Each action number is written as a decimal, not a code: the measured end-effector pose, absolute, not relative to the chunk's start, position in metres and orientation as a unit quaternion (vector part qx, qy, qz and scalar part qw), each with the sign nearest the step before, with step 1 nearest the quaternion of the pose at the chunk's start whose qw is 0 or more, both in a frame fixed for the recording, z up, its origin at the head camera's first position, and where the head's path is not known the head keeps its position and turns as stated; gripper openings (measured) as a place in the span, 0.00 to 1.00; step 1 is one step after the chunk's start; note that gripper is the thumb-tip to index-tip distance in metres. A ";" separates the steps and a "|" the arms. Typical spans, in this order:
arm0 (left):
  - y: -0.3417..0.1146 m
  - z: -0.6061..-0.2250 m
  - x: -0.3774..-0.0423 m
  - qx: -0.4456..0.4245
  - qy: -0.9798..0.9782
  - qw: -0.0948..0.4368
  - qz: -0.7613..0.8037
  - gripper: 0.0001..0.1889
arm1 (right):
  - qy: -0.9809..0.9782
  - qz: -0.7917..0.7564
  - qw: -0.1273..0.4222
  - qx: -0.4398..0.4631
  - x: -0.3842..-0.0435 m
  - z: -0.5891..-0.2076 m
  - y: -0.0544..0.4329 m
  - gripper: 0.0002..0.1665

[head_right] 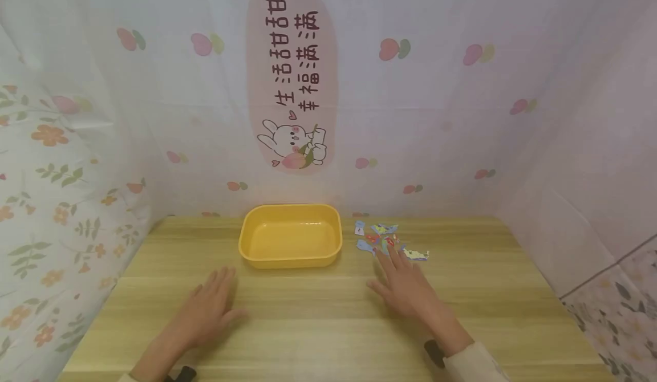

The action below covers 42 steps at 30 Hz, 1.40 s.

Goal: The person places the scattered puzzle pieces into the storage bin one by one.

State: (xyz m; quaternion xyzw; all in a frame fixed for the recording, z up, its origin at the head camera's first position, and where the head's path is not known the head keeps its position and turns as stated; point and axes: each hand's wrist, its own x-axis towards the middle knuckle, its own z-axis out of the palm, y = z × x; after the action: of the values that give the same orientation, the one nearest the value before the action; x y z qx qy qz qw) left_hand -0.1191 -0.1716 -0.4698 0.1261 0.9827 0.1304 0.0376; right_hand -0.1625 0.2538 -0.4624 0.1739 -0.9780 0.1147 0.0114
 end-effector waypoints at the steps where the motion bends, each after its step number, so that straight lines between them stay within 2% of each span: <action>1: -0.173 -0.470 -0.120 0.125 0.983 0.034 0.131 0.49 | -0.977 0.122 0.010 0.176 -0.165 -0.463 0.254 0.45; 10: -0.180 -0.474 -0.137 0.111 0.986 -0.011 0.121 0.46 | -0.974 0.137 0.011 0.178 -0.184 -0.468 0.258 0.44; 18: -0.181 -0.476 -0.154 0.085 0.986 -0.006 0.144 0.46 | -0.976 0.154 -0.011 0.155 -0.204 -0.468 0.258 0.43; 28: -0.183 -0.470 -0.177 0.071 0.976 -0.019 0.205 0.43 | -0.974 0.160 0.009 0.163 -0.231 -0.466 0.254 0.41; 34: -0.183 -0.464 -0.189 0.073 0.971 -0.030 0.227 0.42 | -0.970 0.195 -0.019 0.144 -0.245 -0.462 0.251 0.43; 38: -0.187 -0.453 -0.197 0.066 0.966 -0.020 0.250 0.43 | -0.959 0.245 -0.029 0.137 -0.254 -0.461 0.247 0.44; 42: -0.189 -0.445 -0.202 0.047 0.960 0.005 0.275 0.45 | -0.941 0.315 -0.071 0.096 -0.260 -0.457 0.242 0.45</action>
State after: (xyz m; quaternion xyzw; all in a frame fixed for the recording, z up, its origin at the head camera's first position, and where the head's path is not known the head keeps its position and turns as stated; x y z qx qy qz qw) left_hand -0.2020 -0.1894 -0.4453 0.0471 0.9604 0.2747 0.0055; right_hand -0.2602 0.2416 -0.4567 0.0963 -0.9414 0.3151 -0.0715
